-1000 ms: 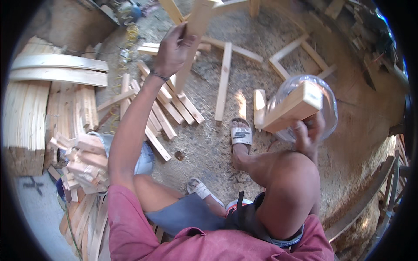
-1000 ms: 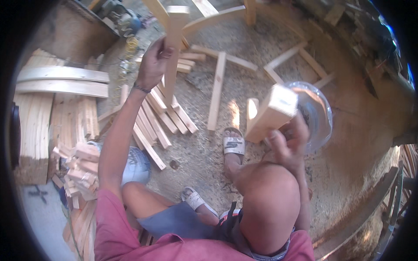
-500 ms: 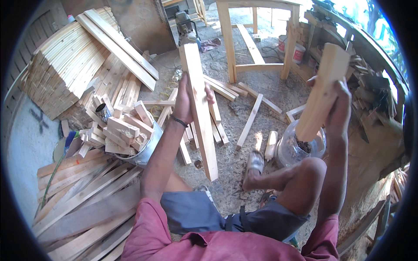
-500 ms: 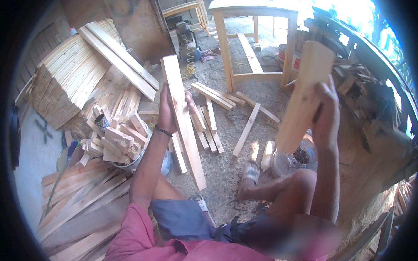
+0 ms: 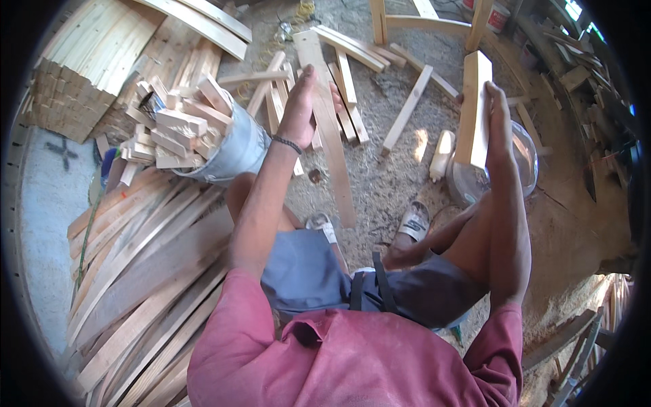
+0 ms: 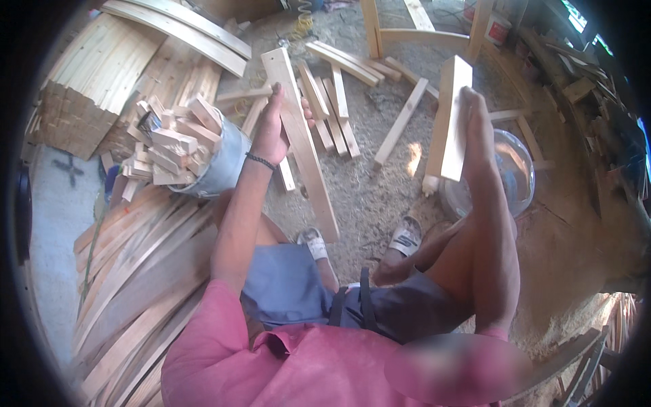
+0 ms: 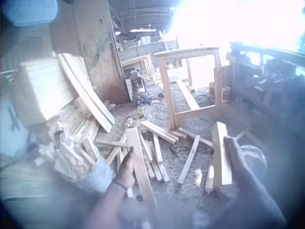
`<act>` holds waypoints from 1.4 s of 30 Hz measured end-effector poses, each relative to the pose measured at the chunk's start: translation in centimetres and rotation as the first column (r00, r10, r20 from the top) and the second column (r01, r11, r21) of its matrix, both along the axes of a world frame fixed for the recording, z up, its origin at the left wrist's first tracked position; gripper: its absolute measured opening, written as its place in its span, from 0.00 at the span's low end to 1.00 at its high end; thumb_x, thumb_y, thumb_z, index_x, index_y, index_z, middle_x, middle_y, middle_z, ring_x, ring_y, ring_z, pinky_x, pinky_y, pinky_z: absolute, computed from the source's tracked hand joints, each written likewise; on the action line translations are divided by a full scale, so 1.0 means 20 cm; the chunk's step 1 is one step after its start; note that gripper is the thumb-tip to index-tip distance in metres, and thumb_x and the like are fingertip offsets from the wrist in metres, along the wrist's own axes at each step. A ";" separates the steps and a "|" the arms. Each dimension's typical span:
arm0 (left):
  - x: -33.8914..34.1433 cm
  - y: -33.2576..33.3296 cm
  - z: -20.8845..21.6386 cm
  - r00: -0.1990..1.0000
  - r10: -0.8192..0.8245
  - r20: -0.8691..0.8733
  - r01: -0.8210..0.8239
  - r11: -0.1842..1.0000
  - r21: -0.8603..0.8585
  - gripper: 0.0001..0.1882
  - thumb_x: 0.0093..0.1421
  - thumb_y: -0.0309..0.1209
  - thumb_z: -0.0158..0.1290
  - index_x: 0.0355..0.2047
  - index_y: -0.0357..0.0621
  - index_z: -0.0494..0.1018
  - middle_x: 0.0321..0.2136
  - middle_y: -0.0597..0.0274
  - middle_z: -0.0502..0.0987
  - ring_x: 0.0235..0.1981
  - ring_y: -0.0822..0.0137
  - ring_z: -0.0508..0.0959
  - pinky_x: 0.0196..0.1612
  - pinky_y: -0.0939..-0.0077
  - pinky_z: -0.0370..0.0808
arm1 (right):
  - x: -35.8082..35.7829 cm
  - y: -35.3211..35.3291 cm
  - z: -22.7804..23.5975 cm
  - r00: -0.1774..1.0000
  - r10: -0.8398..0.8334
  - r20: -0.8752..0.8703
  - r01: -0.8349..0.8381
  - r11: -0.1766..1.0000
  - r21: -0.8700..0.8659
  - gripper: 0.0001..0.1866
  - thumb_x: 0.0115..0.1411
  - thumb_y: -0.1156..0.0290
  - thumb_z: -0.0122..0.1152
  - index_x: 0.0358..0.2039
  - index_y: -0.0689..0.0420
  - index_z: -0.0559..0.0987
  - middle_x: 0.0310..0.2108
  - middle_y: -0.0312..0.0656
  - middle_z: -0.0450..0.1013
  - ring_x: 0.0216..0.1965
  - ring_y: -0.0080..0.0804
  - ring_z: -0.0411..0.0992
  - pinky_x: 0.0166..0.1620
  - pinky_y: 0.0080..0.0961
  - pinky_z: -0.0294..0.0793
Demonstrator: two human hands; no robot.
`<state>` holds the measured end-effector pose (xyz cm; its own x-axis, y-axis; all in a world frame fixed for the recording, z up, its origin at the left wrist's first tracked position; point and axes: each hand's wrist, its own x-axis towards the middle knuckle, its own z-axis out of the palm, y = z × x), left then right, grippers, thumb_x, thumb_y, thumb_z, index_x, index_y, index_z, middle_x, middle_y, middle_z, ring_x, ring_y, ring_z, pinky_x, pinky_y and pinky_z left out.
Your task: The person applies glue to wood pieces, aligns them into a rectangular frame, and secures the joints using a hammer and nails.
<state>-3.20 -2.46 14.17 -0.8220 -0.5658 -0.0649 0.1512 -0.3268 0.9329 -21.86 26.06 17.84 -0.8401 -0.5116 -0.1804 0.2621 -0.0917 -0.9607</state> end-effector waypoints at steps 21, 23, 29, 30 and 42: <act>0.06 -0.06 -0.26 0.998 -0.067 -0.002 0.067 0.996 0.065 0.36 0.66 0.64 0.46 0.55 0.42 0.67 0.40 0.57 0.78 0.35 0.67 0.79 0.38 0.66 0.80 | -0.02 -0.02 0.00 0.995 -0.100 0.011 0.099 0.992 0.084 0.29 0.68 0.46 0.43 0.46 0.60 0.80 0.31 0.40 0.77 0.27 0.25 0.74 0.33 0.24 0.76; 0.10 -0.08 -0.28 0.992 -0.128 0.000 0.128 0.992 -0.020 0.36 0.67 0.64 0.44 0.56 0.42 0.67 0.42 0.58 0.78 0.38 0.68 0.79 0.41 0.68 0.80 | -0.01 -0.04 0.00 0.999 -0.036 0.029 0.035 0.998 0.046 0.28 0.69 0.46 0.44 0.47 0.59 0.79 0.32 0.40 0.78 0.28 0.24 0.74 0.34 0.24 0.76; 0.07 0.05 -0.26 0.991 -0.118 0.069 0.129 0.974 -0.185 0.34 0.70 0.61 0.43 0.57 0.43 0.70 0.45 0.66 0.77 0.49 0.75 0.74 0.56 0.76 0.70 | 0.00 -0.03 -0.06 0.997 0.069 -0.046 -0.065 0.994 0.084 0.26 0.71 0.47 0.44 0.48 0.58 0.76 0.38 0.42 0.78 0.37 0.26 0.75 0.42 0.25 0.75; 0.08 0.04 -0.26 0.987 -0.127 0.095 0.145 0.967 -0.211 0.33 0.70 0.60 0.44 0.56 0.42 0.71 0.45 0.67 0.77 0.50 0.75 0.73 0.57 0.77 0.68 | 0.00 -0.03 -0.06 0.992 0.106 -0.072 -0.098 0.990 0.103 0.25 0.72 0.49 0.43 0.51 0.58 0.75 0.39 0.43 0.78 0.39 0.28 0.75 0.45 0.27 0.75; 0.07 0.08 -0.32 0.995 -0.071 -0.076 0.032 0.903 -0.429 0.36 0.66 0.60 0.50 0.55 0.38 0.71 0.43 0.58 0.80 0.43 0.68 0.82 0.45 0.72 0.81 | 0.11 -0.07 -0.07 0.889 0.304 -0.343 -0.235 0.945 0.228 0.24 0.73 0.49 0.49 0.49 0.60 0.77 0.34 0.39 0.78 0.37 0.23 0.75 0.44 0.25 0.74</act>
<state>-1.77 -0.87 7.73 -0.8419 -0.4800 0.2465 0.2323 0.0899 0.9685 -19.75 24.75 16.49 -0.6975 -0.7165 0.0071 -0.1233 0.1102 -0.9862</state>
